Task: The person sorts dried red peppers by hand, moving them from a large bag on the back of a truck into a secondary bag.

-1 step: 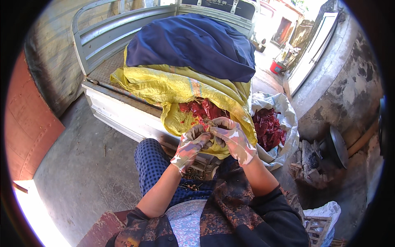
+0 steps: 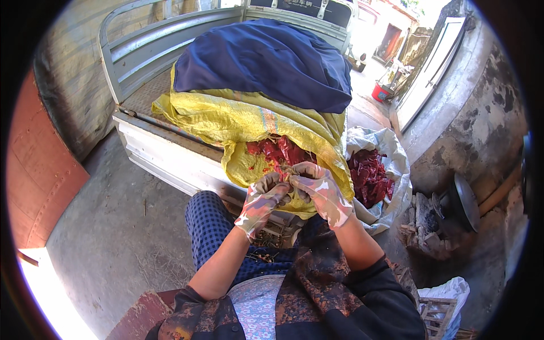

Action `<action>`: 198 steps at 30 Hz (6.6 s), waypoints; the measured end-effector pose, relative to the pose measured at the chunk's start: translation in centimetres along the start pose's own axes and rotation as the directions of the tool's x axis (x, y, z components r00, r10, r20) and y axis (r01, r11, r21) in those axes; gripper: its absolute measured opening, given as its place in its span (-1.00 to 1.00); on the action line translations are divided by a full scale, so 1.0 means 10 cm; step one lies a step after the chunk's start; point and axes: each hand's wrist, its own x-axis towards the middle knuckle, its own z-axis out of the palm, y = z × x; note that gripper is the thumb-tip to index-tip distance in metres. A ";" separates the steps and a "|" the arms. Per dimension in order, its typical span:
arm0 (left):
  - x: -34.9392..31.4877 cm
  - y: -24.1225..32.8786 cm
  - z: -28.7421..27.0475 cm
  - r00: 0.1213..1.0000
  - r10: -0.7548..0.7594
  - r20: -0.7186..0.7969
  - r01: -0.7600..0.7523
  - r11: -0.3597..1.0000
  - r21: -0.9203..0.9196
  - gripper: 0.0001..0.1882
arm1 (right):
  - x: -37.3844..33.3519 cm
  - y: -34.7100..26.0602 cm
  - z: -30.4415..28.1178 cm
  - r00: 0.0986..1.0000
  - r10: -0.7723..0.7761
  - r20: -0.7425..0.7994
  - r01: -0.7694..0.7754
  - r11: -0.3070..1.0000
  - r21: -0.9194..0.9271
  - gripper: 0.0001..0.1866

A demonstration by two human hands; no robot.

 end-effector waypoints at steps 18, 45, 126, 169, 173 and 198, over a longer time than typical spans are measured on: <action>-0.08 -0.24 -0.13 0.997 0.005 0.078 -0.016 0.990 0.142 -0.83 | -0.01 0.11 -0.07 0.979 -0.094 0.178 0.101 0.994 -0.030 -0.85; -0.20 -0.25 0.06 0.992 -0.016 -0.123 -0.064 0.777 -0.626 -0.93 | -0.24 0.28 0.33 0.996 0.088 0.007 -0.074 0.784 0.616 -0.81; -0.25 -0.11 0.01 0.992 -0.115 -0.044 0.057 0.744 -0.665 -0.93 | -0.16 0.30 0.18 0.917 0.304 0.260 -0.399 0.730 0.555 -0.89; -0.14 -0.22 -0.24 0.941 -0.263 -0.212 0.045 0.719 -0.694 -0.86 | -0.52 0.16 0.24 0.964 -0.251 0.085 0.215 0.553 -0.805 -0.70; -0.16 -0.17 -0.23 0.939 -0.269 -0.216 0.050 0.725 -0.687 -0.86 | -0.49 0.21 0.23 0.960 -0.256 0.111 0.253 0.629 -0.735 -0.81; -0.29 -0.10 -0.17 0.957 -0.280 -0.076 0.185 0.790 -0.584 -0.81 | -0.32 0.14 0.41 0.927 -0.318 0.200 0.326 0.418 -0.848 -0.41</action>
